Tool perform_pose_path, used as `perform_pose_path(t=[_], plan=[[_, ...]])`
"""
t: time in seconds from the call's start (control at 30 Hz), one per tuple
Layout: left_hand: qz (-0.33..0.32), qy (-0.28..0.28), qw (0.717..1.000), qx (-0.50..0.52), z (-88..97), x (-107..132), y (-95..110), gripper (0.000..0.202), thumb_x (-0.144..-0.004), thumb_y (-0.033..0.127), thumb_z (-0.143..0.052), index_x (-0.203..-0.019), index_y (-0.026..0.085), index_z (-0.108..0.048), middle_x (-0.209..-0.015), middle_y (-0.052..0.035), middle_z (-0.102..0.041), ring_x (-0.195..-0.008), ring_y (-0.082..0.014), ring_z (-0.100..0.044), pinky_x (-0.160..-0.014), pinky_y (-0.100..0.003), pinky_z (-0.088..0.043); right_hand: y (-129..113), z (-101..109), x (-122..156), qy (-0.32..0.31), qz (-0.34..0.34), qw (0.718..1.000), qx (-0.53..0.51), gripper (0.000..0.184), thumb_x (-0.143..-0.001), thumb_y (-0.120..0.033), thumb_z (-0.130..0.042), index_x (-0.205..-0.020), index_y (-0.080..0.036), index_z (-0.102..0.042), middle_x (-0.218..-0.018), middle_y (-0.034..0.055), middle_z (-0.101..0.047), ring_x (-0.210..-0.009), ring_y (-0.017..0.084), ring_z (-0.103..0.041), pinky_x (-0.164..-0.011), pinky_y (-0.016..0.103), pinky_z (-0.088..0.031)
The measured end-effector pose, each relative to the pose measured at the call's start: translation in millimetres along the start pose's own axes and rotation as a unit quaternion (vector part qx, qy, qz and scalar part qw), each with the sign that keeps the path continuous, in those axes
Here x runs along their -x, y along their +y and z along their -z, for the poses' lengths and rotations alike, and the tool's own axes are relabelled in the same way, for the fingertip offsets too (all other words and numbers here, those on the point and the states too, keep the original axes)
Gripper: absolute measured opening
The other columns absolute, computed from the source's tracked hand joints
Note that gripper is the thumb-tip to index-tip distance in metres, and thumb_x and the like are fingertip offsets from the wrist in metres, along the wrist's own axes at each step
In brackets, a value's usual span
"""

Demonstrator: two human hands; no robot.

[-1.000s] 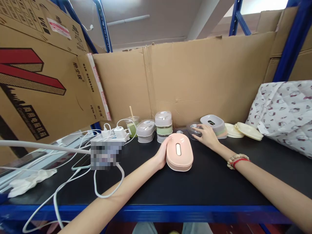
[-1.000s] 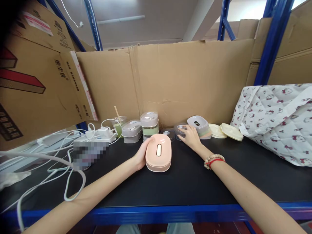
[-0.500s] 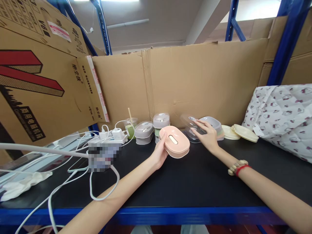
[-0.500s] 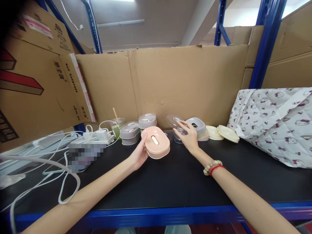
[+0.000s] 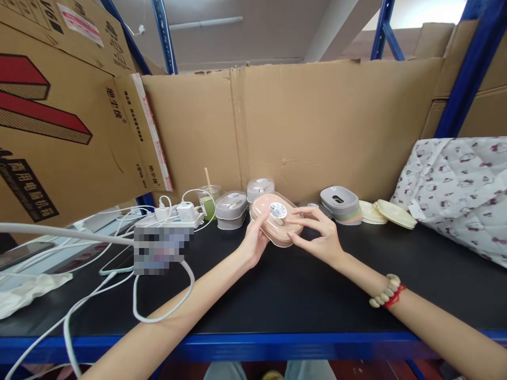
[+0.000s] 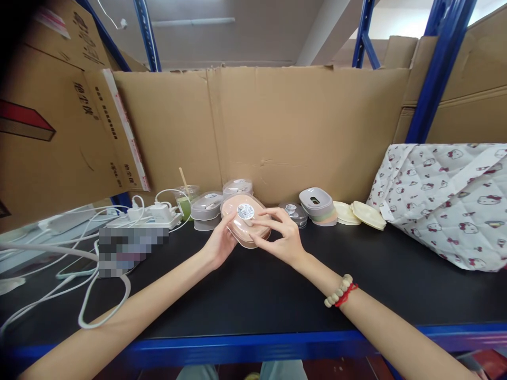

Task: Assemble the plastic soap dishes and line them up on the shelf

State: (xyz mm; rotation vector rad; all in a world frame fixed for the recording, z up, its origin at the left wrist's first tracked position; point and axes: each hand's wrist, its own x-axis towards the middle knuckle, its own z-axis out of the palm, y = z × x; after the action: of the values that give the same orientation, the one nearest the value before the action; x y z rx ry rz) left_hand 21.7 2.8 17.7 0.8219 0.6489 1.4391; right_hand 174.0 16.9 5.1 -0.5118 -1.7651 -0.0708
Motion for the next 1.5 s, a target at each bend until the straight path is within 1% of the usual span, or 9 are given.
perform_pose_path(t=[0.13, 0.27, 0.37, 0.53, 0.7, 0.93, 1.17, 1.33, 1.5], plan=[[-0.015, -0.016, 0.999, -0.042, 1.2, 2, -3, 0.035, -0.068, 0.025, -0.067, -0.102, 0.017, -0.064, -0.099, -0.0049, -0.072, -0.096, -0.0210, -0.065, -0.076, -0.025, -0.052, 2, 0, -3, 0.023, -0.195, 0.977, -0.080, 0.049, -0.069, -0.047, -0.065, -0.111, -0.022, -0.062, -0.113, 0.0101, -0.059, -0.104, 0.023, -0.057, -0.078, 0.037, -0.052], [-0.015, -0.026, 0.994, -0.102, 2.5, 4, -6, 0.043, -0.060, 0.031, -0.072, -0.100, 0.018, -0.063, -0.091, -0.0029, -0.072, -0.089, -0.0216, -0.066, -0.071, -0.026, -0.051, 4, -4, -3, -0.088, -0.393, 0.888, -0.223, 0.061, -0.062, -0.058, -0.066, -0.108, -0.017, -0.061, -0.104, 0.0091, -0.065, -0.098, 0.024, -0.060, -0.081, 0.035, -0.051], [-0.026, -0.022, 0.994, -0.104, 2.8, 4, -7, 0.046, -0.059, 0.032, -0.073, -0.103, 0.020, -0.062, -0.098, -0.0030, -0.071, -0.096, -0.0222, -0.064, -0.078, -0.027, -0.050, 3, -5, -3, -0.132, -0.474, 0.827, -0.272, 0.060, -0.056, -0.056, -0.071, -0.100, -0.017, -0.063, -0.095, 0.0070, -0.068, -0.089, 0.023, -0.063, -0.073, 0.032, -0.052], [-0.023, -0.019, 0.994, -0.101, 3.8, 0, -7, 0.048, -0.064, 0.034, -0.072, -0.108, 0.021, -0.059, -0.111, -0.0042, -0.067, -0.105, -0.0223, -0.060, -0.081, -0.028, -0.050, -2, -5, -4, -0.087, -0.458, 0.827, -0.315, 0.055, -0.054, -0.048, -0.076, -0.096, -0.017, -0.061, -0.093, 0.0050, -0.069, -0.085, 0.019, -0.064, -0.070, 0.027, -0.052], [-0.016, -0.021, 0.989, -0.145, 5.0, -1, -5, 0.044, -0.065, 0.032, -0.071, -0.104, 0.018, -0.059, -0.108, -0.0072, -0.067, -0.102, -0.0248, -0.061, -0.079, -0.032, -0.051, 0, -6, -3, -0.101, -0.501, 0.809, -0.291, 0.062, -0.054, -0.039, -0.079, -0.108, -0.019, -0.056, -0.111, 0.0071, -0.065, -0.100, 0.021, -0.061, -0.082, 0.032, -0.051], [0.023, -0.048, 0.985, -0.161, 8.4, -2, -2, 0.050, -0.065, 0.035, -0.068, -0.112, 0.021, -0.056, -0.110, -0.0060, -0.067, -0.102, -0.0251, -0.061, -0.072, -0.030, -0.051, -2, -4, -3, -0.126, -0.477, 0.820, -0.289, 0.064, -0.057, -0.038, -0.078, -0.114, -0.020, -0.053, -0.119, 0.0083, -0.061, -0.109, 0.022, -0.057, -0.094, 0.036, -0.047], [-0.038, -0.013, 0.982, -0.187, 11.1, -4, -9, 0.046, -0.060, 0.047, -0.074, -0.095, 0.019, -0.065, -0.100, -0.0050, -0.070, -0.097, -0.0214, -0.061, -0.079, -0.028, -0.048, -5, -3, -6, -0.159, -0.454, 0.829, -0.284, 0.063, -0.057, -0.039, -0.078, -0.113, -0.020, -0.056, -0.117, 0.0070, -0.062, -0.110, 0.023, -0.056, -0.095, 0.037, -0.045], [-0.036, -0.009, 0.981, -0.191, 10.1, -4, -8, 0.043, -0.055, 0.049, -0.076, -0.081, 0.016, -0.066, -0.086, -0.0054, -0.071, -0.091, -0.0226, -0.063, -0.079, -0.030, -0.048, 1, -2, -2, -0.171, -0.502, 0.800, -0.281, 0.052, -0.068, -0.048, -0.069, -0.111, -0.019, -0.060, -0.104, 0.0068, -0.068, -0.094, 0.023, -0.063, -0.079, 0.035, -0.052], [-0.021, -0.004, 0.981, -0.192, 10.0, -3, -6, 0.044, -0.060, 0.045, -0.073, -0.093, 0.016, -0.066, -0.099, -0.0074, -0.071, -0.102, -0.0246, -0.061, -0.087, -0.033, -0.046, 4, -5, -1, -0.170, -0.504, 0.800, -0.277, 0.052, -0.066, -0.048, -0.071, -0.107, -0.018, -0.062, -0.093, 0.0057, -0.070, -0.073, 0.017, -0.064, -0.054, 0.023, -0.050]])
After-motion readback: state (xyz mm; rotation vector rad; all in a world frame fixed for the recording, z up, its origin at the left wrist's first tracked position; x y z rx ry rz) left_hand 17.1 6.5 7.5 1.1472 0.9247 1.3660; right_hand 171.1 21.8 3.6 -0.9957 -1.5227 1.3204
